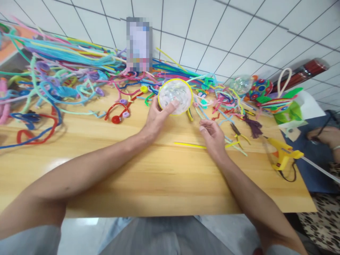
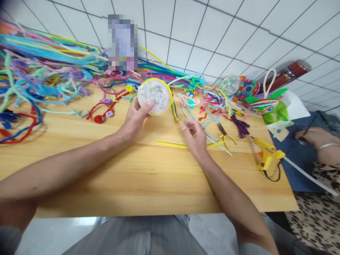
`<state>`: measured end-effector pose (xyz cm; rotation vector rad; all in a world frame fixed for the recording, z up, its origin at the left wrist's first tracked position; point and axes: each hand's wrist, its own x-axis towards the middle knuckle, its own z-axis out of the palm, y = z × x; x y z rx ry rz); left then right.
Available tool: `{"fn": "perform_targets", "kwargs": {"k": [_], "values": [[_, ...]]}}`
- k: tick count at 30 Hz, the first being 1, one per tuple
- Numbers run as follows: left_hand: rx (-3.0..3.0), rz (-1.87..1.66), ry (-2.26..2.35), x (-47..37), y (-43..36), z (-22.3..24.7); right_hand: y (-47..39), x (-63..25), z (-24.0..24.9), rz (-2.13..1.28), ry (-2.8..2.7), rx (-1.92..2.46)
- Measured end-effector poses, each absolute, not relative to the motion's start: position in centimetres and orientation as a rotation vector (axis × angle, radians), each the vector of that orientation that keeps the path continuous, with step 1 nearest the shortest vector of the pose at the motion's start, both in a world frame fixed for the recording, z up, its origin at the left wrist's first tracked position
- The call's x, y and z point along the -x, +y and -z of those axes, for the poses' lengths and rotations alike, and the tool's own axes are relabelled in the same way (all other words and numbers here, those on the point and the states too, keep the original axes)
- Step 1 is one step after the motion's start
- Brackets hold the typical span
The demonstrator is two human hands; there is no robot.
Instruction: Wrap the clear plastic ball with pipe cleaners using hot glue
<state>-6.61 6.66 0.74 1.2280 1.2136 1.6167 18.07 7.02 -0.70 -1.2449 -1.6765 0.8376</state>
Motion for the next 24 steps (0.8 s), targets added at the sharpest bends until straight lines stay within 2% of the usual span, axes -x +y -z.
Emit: {"fn": "perform_targets", "kwargs": {"k": [5,12,17,24], "values": [[-1.254,-1.595,1.177,7.7,7.9,-0.8,8.6,-17.7,0.1,-0.787,-1.852,1.319],[-1.448,-1.578,1.232,7.6,8.2,0.4,11.6,-14.8,-1.5,-0.411,-2.279,1.463],[-1.574,-1.511,1.264,7.3,7.3,0.2,11.9,-13.8,-2.0,-0.197,-2.362,1.609],[-1.607,-1.399,1.371,6.6,6.8,-0.1,10.7,-17.0,-2.4,-0.176,-2.392,1.669]]}}
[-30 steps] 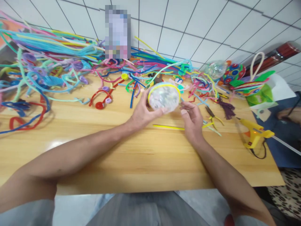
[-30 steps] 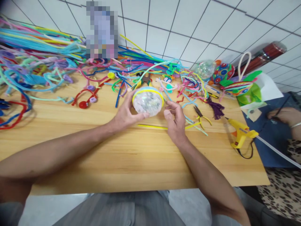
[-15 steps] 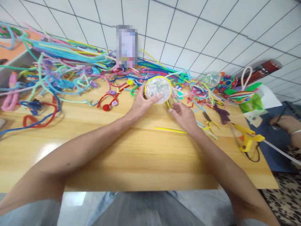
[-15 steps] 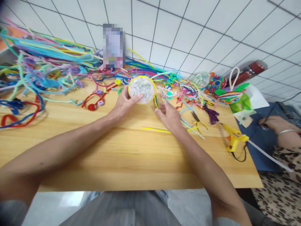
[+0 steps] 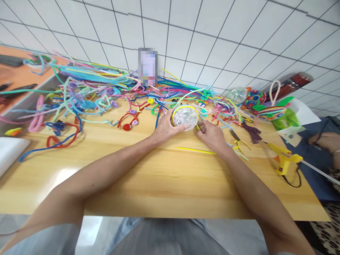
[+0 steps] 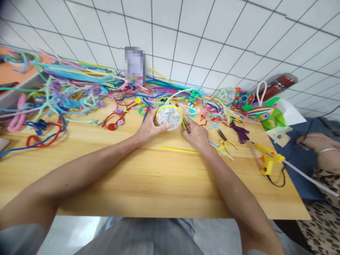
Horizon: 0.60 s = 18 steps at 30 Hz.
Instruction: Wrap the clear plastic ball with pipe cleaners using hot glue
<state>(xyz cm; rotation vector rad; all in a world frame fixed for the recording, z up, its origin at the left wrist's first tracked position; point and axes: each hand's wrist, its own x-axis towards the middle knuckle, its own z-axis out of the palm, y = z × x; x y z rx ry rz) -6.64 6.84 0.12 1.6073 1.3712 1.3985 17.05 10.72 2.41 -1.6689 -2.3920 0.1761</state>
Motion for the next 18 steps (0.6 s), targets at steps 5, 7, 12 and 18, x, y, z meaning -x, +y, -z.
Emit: {"fn": "perform_targets", "kwargs": {"k": [5,7,12,18], "values": [[-1.619,-1.336,1.406,6.0,6.8,-1.1,10.2,-18.0,-1.7,-0.267,-2.350,1.664],[-1.617,-1.314,1.361,5.7,6.9,-1.5,10.1,-18.1,-1.2,-0.257,-2.323,1.630],[-1.688,-1.252,1.305,5.5,8.1,-1.8,9.8,-18.5,0.0,-0.182,-2.316,1.473],[-1.829,-1.208,1.290,5.6,9.7,-0.5,10.0,-19.1,1.0,-0.220,-2.189,1.194]]}}
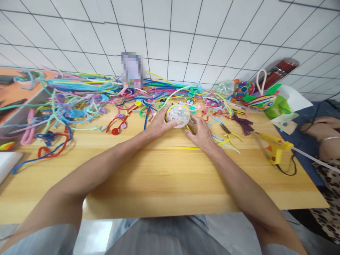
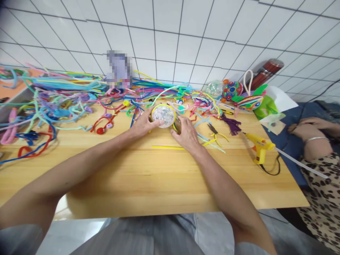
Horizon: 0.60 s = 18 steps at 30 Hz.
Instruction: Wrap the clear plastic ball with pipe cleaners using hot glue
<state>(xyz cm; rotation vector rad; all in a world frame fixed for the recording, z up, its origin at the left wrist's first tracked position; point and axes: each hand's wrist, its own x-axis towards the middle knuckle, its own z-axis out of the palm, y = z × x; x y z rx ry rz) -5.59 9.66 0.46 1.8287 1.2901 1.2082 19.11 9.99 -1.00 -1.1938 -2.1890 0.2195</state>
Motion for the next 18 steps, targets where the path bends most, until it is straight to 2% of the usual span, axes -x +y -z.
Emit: {"fn": "perform_targets", "kwargs": {"k": [8,18], "values": [[-1.872,-1.288,1.242,6.7,9.2,2.0,9.8,-18.8,1.3,-0.290,-2.147,1.006],[-2.001,-1.269,1.113,7.2,9.9,1.6,10.0,-18.6,1.7,-0.284,-2.152,1.054]]}}
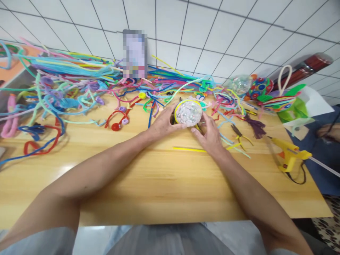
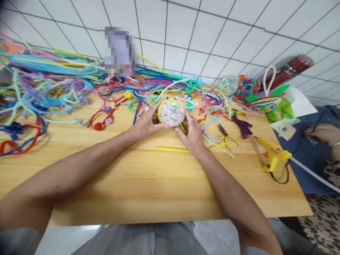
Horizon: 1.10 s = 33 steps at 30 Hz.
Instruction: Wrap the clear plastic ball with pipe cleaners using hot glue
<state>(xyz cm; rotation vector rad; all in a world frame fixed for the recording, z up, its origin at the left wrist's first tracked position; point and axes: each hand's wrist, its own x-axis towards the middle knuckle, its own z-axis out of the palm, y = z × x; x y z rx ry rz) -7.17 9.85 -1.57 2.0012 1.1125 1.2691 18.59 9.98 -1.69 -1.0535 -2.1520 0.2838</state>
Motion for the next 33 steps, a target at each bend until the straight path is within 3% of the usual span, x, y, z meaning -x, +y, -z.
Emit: {"fn": "perform_targets", "kwargs": {"k": [18,26,33], "values": [[-1.740,-1.326,0.987,6.9,8.7,0.7,8.9,-18.5,0.7,-0.374,-2.031,1.181],[-1.717,-1.392,1.453,6.8,8.6,0.6,9.0,-18.6,0.5,-0.270,-2.024,1.095],[-1.704,-1.388,1.302,6.8,8.7,0.4,9.2,-18.5,1.1,-0.344,-2.065,1.047]]}}
